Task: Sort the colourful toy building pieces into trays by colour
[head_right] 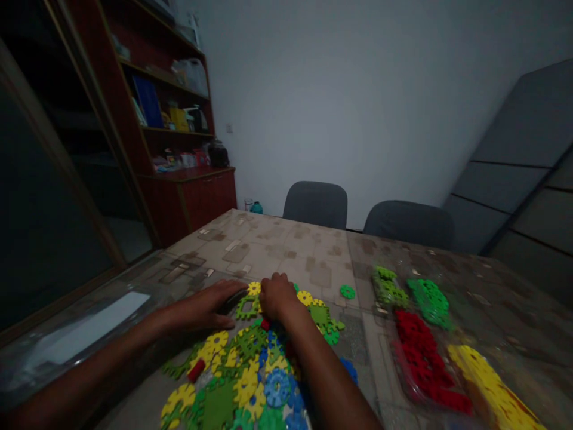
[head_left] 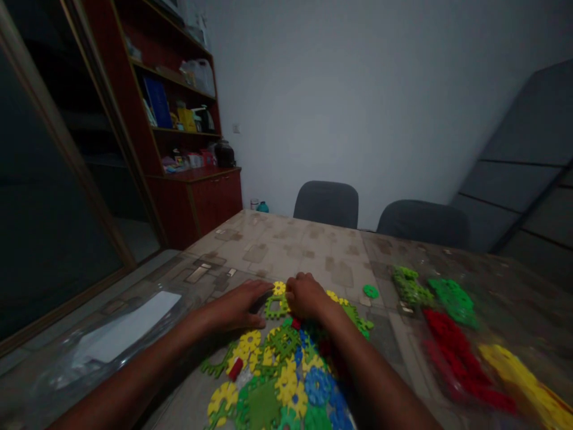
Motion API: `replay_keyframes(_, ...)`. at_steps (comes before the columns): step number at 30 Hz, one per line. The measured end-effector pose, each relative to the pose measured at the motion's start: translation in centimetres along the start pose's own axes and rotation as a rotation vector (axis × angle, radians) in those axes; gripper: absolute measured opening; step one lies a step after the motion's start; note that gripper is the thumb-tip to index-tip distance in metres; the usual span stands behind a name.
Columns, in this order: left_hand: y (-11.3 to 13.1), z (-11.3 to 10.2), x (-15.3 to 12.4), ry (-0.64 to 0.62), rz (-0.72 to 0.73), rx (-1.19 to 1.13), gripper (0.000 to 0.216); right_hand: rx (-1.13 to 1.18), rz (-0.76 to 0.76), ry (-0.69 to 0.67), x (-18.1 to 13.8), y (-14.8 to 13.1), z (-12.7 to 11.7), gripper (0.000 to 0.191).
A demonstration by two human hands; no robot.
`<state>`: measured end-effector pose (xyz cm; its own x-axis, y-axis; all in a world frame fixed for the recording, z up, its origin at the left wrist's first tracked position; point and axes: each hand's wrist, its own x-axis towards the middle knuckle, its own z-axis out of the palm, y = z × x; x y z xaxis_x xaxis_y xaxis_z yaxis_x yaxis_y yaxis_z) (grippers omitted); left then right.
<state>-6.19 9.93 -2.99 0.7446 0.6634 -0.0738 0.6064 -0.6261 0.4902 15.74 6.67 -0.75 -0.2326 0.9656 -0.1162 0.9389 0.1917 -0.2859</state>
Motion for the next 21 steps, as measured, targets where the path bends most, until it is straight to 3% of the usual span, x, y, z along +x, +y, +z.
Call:
replay_keyframes(3,-0.3,-0.3,-0.1,0.001,0.033,-0.012,0.070,0.082,-0.138,-0.074,-3.0,-0.2,-0.2,0.013)
replay_keyframes(6,-0.2,-0.4,0.0,0.021,0.060,-0.013,0.053,0.176,-0.225,-0.114,-6.6,0.2,-0.4,0.019)
replay_keyframes(12,0.6,1.3,0.9,0.130,0.094,0.026,0.045,0.347,-0.141,0.085,-12.5,2.2,0.2,0.031)
replay_keyframes(15,0.7,2.4,1.9,0.141,0.097,0.060,0.045,0.345,-0.147,0.150,-13.5,1.8,1.5,0.032)
replay_keyframes(21,1.2,2.9,3.0,0.121,0.137,0.118,0.029,0.128,-0.152,0.029,-11.8,0.8,4.7,0.026)
